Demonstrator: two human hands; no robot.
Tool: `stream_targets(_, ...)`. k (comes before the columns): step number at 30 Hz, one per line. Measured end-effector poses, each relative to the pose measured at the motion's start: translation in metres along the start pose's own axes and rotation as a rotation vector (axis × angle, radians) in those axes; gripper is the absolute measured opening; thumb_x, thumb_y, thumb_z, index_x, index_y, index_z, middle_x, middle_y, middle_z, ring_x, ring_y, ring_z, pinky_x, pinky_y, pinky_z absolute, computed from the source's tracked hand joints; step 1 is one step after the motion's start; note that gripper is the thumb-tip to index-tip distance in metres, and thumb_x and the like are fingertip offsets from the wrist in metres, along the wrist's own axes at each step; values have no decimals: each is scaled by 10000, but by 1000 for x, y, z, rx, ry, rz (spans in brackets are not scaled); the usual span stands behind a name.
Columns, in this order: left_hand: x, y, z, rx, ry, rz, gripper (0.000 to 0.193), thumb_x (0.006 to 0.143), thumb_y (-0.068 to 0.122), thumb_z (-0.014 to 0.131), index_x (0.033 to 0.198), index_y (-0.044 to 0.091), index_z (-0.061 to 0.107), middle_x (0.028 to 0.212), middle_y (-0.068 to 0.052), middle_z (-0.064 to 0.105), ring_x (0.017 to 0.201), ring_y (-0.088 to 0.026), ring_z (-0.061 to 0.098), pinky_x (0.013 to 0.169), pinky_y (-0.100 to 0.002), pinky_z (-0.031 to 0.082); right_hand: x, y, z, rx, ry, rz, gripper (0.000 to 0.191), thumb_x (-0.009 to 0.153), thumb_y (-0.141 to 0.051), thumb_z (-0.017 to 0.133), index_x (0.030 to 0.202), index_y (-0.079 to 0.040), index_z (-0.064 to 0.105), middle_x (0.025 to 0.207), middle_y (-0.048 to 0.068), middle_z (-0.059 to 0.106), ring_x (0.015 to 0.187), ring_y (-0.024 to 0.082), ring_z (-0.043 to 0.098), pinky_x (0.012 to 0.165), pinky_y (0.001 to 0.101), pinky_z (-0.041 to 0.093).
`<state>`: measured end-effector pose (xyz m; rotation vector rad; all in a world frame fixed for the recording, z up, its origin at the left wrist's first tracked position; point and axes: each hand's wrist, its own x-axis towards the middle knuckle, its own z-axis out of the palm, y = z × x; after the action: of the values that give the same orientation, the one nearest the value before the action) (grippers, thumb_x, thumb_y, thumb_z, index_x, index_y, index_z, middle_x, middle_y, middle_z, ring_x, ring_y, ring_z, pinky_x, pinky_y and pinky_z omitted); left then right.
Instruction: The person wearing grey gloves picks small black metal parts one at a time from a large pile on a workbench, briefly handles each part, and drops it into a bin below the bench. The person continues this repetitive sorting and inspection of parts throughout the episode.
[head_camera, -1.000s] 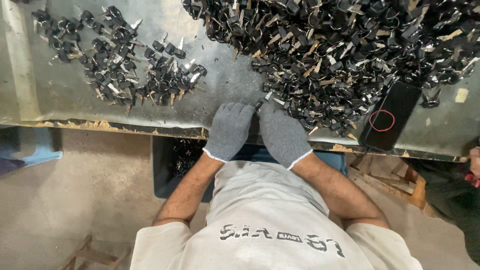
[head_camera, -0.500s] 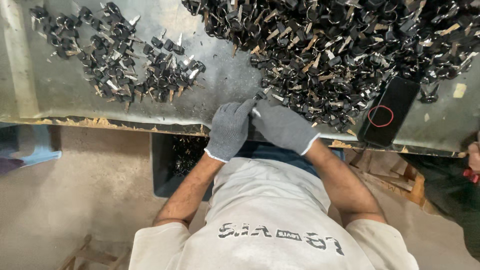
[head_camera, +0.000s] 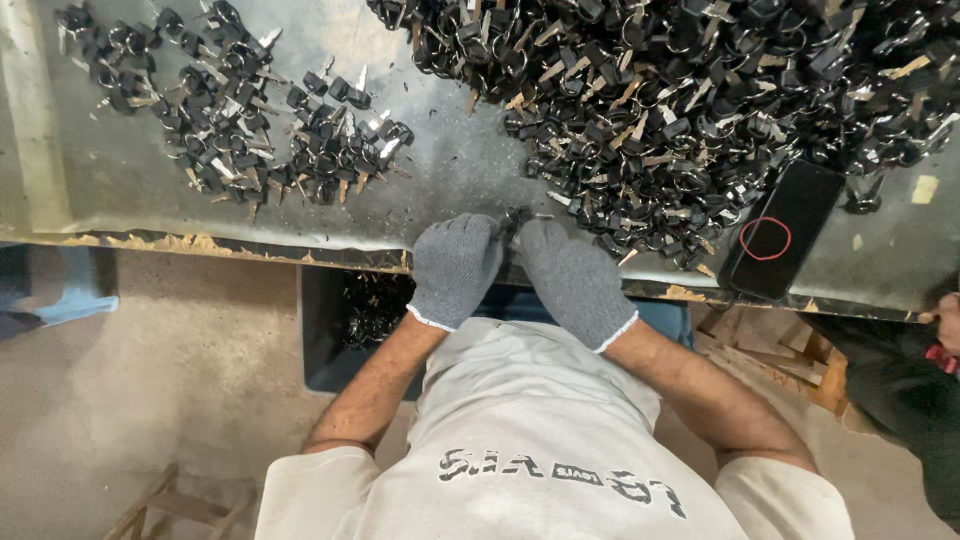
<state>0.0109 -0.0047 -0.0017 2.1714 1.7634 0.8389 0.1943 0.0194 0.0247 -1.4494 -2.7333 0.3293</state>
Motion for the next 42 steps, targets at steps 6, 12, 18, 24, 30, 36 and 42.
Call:
stream_targets(6,-7,8,4,64,-33,-89,117,878,129,712,977,98,658,854,-106,659,768,-327,663,684,-449,528,16,6,0,181,-120,-32,216,996,-228,633,1066,-39,554,783,132,640,657,316,689,520,434,548)
stream_targets(12,-2,8,-1,-11,10,-88,116,869,159,734,900,99,640,795,-109,642,702,-335,657,624,-455,517,10,7,-4,70,25,-28,225,955,-238,654,1078,-59,593,846,116,642,622,289,689,473,398,551)
stream_targets(18,-5,4,6,-40,-29,-49,126,829,125,729,893,102,623,803,-107,637,727,-330,664,642,-459,518,6,-10,-3,-126,66,47,161,967,-246,646,1013,-98,603,852,97,657,614,268,700,426,377,548)
stream_targets(24,-8,1,8,44,-100,-27,136,863,116,731,886,85,601,811,-122,622,752,-343,659,660,-464,519,24,-2,-13,274,-232,98,215,1000,-225,602,1030,-15,570,860,205,682,752,400,721,614,493,576)
stream_targets(30,-1,-4,-12,-102,140,-224,280,946,167,702,1181,35,627,969,-131,706,788,-325,696,647,-440,533,15,11,-24,584,-107,-16,259,1009,-219,619,1106,20,593,922,255,661,826,458,689,693,535,561)
stream_targets(36,18,22,-12,-174,-162,-172,478,1009,266,675,1434,70,575,791,-96,656,658,-284,680,615,-440,533,-7,0,-21,233,-189,-3,358,865,-227,692,1107,22,605,984,242,667,739,377,710,548,497,588)
stream_targets(42,45,10,8,85,-35,48,466,925,223,674,1325,23,545,979,-140,674,884,-330,679,739,-454,538,-9,3,-19,171,-304,64,430,938,-286,677,1234,4,561,872,200,699,677,367,725,591,499,590)
